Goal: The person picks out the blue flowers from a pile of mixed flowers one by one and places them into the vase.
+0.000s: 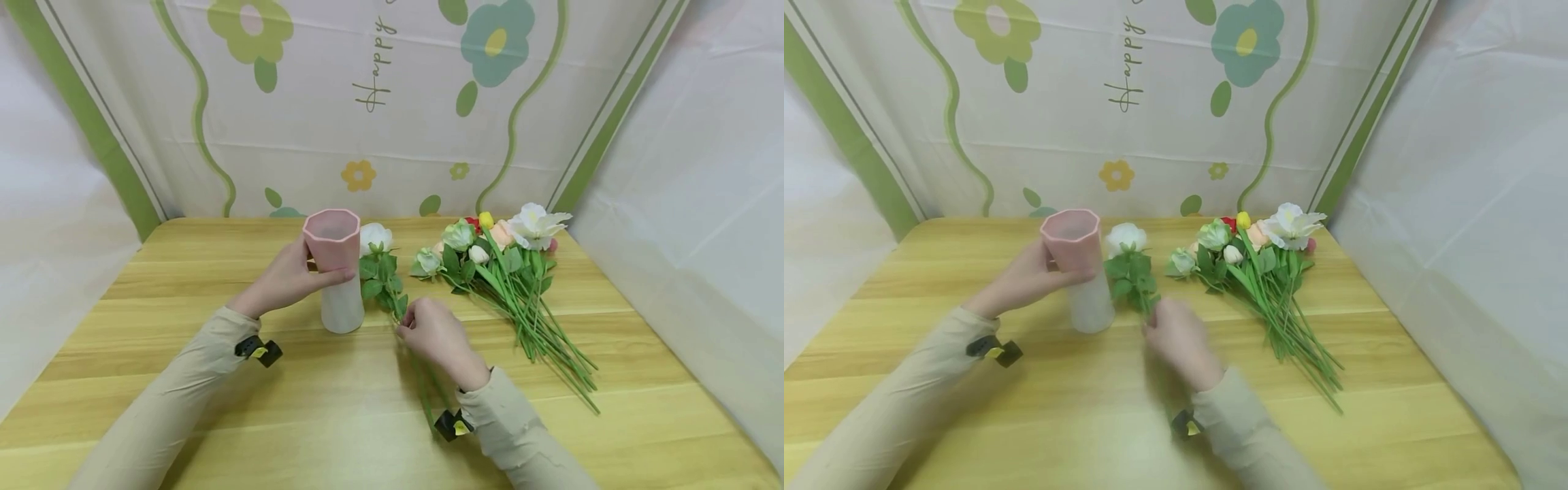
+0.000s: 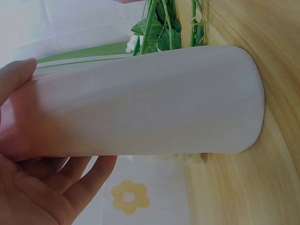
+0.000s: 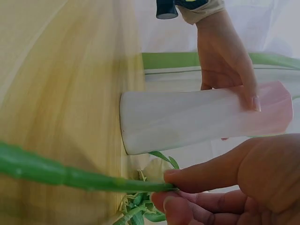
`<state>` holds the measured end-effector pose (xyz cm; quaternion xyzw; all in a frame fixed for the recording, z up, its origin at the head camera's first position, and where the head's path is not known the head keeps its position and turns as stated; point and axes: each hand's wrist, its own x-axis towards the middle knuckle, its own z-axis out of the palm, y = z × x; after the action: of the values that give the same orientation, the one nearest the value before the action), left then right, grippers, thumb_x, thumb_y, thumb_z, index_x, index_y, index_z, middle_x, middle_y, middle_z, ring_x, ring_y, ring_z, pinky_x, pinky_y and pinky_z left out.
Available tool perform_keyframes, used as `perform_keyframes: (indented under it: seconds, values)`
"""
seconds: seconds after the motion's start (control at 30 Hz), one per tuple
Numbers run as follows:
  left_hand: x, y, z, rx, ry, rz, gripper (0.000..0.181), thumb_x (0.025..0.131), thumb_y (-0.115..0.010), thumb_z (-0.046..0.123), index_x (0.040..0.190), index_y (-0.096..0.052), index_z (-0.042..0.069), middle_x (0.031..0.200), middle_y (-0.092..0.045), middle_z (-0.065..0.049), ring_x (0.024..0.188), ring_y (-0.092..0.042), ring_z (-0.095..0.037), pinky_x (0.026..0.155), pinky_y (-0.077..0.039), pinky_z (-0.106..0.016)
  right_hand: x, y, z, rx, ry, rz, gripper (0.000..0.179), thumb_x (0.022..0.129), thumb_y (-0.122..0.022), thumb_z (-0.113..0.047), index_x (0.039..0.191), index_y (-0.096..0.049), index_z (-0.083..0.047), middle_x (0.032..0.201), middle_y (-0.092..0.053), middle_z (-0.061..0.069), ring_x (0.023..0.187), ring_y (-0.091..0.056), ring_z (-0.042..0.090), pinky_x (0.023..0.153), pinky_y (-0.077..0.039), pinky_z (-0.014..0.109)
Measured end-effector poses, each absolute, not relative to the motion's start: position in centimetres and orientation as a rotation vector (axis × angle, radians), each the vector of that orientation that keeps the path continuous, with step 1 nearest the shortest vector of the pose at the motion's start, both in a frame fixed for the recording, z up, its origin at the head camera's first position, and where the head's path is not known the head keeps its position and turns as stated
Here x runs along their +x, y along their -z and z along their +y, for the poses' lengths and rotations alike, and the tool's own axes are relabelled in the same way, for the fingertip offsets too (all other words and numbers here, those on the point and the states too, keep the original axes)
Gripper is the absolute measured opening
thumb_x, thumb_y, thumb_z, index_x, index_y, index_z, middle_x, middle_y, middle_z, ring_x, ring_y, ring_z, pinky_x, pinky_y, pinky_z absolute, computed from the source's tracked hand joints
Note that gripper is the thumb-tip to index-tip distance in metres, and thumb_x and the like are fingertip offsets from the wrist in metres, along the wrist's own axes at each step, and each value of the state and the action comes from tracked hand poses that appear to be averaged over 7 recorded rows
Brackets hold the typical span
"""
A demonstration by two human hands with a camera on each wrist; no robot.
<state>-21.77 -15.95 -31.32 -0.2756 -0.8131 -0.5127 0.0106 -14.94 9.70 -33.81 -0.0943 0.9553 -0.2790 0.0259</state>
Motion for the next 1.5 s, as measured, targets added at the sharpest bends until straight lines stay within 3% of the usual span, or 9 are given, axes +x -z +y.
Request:
perform_keyframes:
  seconds: [0.2, 0.43, 0.73, 1.07, 1.5]
  values:
    - [-21.6, 31.3, -15.8, -0.855, 1.620, -2.528, 0.079, 0.082, -0.083, 0.027, 0.144, -0.036, 0.015, 0.127, -0.054, -0.005, 0.106, -0.060, -0.024, 0.083, -0.054, -0.043, -14.9, 34.0, 9.7, -0.323, 0.841, 2.970, 0.020, 0.085, -0.076, -0.014, 0.069, -0.064, -0.013, 0.064, -0.058, -0.004, 0.055, -0.053, 0.014, 0.048, -0.045, 0.030]
    - [-21.1, 30.7, -15.5, -0.833, 1.611, -2.537, 0.077, 0.083, -0.081, 0.015, 0.144, -0.035, 0.007, 0.128, -0.053, -0.011, 0.108, -0.059, -0.029, 0.085, -0.053, -0.046, -14.9, 34.0, 9.4, -0.388, 0.840, 2.955, 0.016, 0.085, -0.077, -0.016, 0.075, -0.066, -0.012, 0.063, -0.057, -0.004, 0.054, -0.053, 0.012, 0.047, -0.045, 0.029]
    - [-21.7, 31.4, -15.9, -0.851, 1.599, -2.541, 0.079, 0.082, -0.083, 0.027, 0.144, -0.036, 0.014, 0.127, -0.055, -0.005, 0.107, -0.060, -0.024, 0.083, -0.054, -0.043, -14.7, 34.0, 9.2, -0.401, 0.861, 2.963, 0.016, 0.084, -0.079, -0.022, 0.077, -0.068, -0.012, 0.064, -0.057, -0.005, 0.053, -0.052, 0.012, 0.047, -0.044, 0.030]
    - [-21.6, 31.3, -16.0, -0.865, 1.601, -2.533, 0.081, 0.082, -0.083, 0.027, 0.146, -0.034, 0.015, 0.128, -0.054, -0.006, 0.107, -0.060, -0.024, 0.083, -0.054, -0.043, -14.5, 33.6, 9.9, -0.391, 0.947, 2.947, 0.024, 0.089, -0.073, -0.033, 0.073, -0.065, -0.017, 0.058, -0.055, -0.005, 0.050, -0.050, 0.013, 0.046, -0.043, 0.031]
    - [-21.2, 30.9, -15.7, -0.849, 1.593, -2.556, 0.080, 0.084, -0.081, 0.023, 0.146, -0.033, 0.011, 0.128, -0.054, -0.009, 0.109, -0.058, -0.027, 0.084, -0.053, -0.044, -14.3, 32.1, 11.6, -0.372, 0.979, 3.012, 0.022, 0.091, -0.072, -0.029, 0.077, -0.070, -0.012, 0.055, -0.054, -0.003, 0.044, -0.045, 0.012, 0.041, -0.037, 0.028]
